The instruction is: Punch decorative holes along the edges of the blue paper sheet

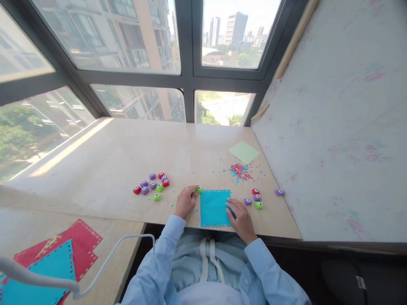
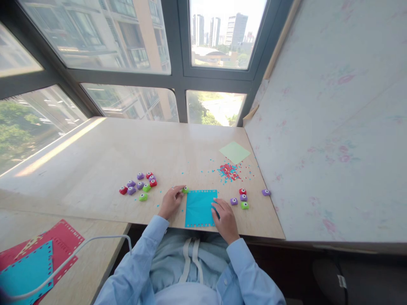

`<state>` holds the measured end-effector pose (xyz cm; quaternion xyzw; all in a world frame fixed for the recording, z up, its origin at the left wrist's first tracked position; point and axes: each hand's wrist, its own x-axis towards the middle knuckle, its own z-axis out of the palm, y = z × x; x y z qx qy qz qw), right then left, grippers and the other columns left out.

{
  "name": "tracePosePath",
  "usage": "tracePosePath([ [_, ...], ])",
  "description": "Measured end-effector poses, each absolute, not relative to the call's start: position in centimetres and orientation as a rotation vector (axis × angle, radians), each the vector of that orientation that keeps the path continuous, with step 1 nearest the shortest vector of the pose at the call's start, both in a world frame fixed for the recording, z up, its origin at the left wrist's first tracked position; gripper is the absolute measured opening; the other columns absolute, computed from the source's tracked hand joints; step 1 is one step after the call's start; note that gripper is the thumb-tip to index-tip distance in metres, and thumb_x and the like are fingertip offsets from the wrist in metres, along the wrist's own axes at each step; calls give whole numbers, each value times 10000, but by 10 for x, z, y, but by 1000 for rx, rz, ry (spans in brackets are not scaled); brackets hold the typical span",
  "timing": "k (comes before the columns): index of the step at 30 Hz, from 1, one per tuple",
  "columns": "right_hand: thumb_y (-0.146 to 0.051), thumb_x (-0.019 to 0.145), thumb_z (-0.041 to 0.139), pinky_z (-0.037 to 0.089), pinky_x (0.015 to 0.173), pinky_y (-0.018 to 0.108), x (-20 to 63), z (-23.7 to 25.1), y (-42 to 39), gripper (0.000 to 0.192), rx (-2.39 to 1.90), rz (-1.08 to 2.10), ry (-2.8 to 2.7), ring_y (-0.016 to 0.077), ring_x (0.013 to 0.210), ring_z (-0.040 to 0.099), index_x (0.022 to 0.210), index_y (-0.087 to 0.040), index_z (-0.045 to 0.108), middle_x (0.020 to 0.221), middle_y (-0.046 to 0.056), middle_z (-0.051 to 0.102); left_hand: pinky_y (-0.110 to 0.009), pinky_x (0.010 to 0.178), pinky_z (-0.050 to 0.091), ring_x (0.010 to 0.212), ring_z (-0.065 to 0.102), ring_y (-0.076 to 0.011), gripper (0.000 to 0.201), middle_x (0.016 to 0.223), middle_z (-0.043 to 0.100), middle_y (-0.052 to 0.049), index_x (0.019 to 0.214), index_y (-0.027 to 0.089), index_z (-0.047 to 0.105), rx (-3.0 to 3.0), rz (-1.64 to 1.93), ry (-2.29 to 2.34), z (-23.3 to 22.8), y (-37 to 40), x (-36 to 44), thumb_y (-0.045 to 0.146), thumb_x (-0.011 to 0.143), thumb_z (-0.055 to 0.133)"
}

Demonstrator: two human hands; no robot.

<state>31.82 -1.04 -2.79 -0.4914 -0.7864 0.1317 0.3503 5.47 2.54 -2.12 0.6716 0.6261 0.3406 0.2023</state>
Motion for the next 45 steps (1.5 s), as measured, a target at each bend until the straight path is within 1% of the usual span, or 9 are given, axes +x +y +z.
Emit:
tracePosePath([
  [8, -326, 963, 511, 472, 1021, 500, 318, -26, -9, 301, -1282, 342, -2056, 271, 1186, 580, 1198, -207, 656, 1259, 119, 653, -380, 907, 519, 1019, 638, -222, 393, 1117, 715, -61, 1148, 209, 655, 1959, 1053, 1756, -31, 29, 50, 26, 835, 502],
  [13, -378, 957, 524, 455, 1031, 501, 318, -25, -8, 334, -1297, 342, -2099, 281, 1194, 569, 1207, -197, 650, 1262, 123, 648, -367, 918, 522, 1036, 640, -206, 414, 1120, 714, -65, 1116, 205, 676, 1926, 1156, 1713, -34, 31, 47, -2, 812, 485],
  [20, -385, 941, 515, 435, 1057, 490, 304, -17, -5, 432, -1400, 358, -2064, 285, 1243, 533, 1316, -174, 564, 1320, 152, 598, -375, 925, 523, 1035, 647, -213, 390, 1125, 715, -72, 1114, 201, 679, 1876, 1156, 1720, -33, 32, 48, 17, 812, 515],
  [26, -355, 891, 599, 370, 1098, 473, 252, 4, 21, 449, -1435, 403, -2191, 294, 1302, 466, 1303, -180, 568, 1372, 157, 545, -370, 920, 524, 1019, 651, -213, 396, 1099, 721, -71, 1123, 207, 671, 1861, 1142, 1754, -31, 32, 50, 20, 812, 513],
  [29, -381, 805, 714, 344, 1089, 512, 233, 4, 36, 529, -1573, 441, -2247, 349, 1326, 419, 1272, -166, 588, 1395, 201, 503, -375, 915, 525, 1003, 654, -217, 382, 1093, 723, -74, 1116, 204, 670, 1858, 1129, 1765, -31, 32, 49, 33, 807, 525],
  [32, -371, 741, 780, 325, 1088, 503, 227, -1, 45, 534, -1660, 500, -2242, 360, 1342, 386, 1207, -171, 615, 1415, 202, 469, -383, 901, 528, 987, 655, -226, 356, 1094, 722, -78, 1115, 198, 669, 1852, 1127, 1777, -33, 31, 48, 59, 814, 541],
  [36, -337, 743, 770, 309, 1086, 463, 231, -8, 47, 412, -1667, 527, -2162, 322, 1343, 378, 1102, -196, 627, 1402, 166, 475, -387, 899, 524, 991, 654, -231, 352, 1100, 720, -79, 1115, 200, 670, 1847, 1126, 1782, -34, 30, 48, 66, 815, 542],
  [42, -320, 744, 759, 301, 1080, 451, 234, -16, 47, 360, -1630, 537, -2104, 300, 1339, 384, 1049, -205, 606, 1391, 143, 485, -377, 899, 520, 970, 649, -221, 357, 1091, 721, -68, 1123, 207, 668, 1831, 1121, 1780, -32, 30, 48, 80, 817, 536],
  [45, -316, 770, 738, 305, 1082, 456, 235, -20, 46, 326, -1592, 514, -2093, 293, 1336, 399, 1043, -206, 599, 1381, 140, 503, -363, 865, 525, 922, 649, -213, 347, 1062, 724, -65, 1120, 208, 668, 1842, 1114, 1770, -31, 29, 48, 94, 813, 551],
])
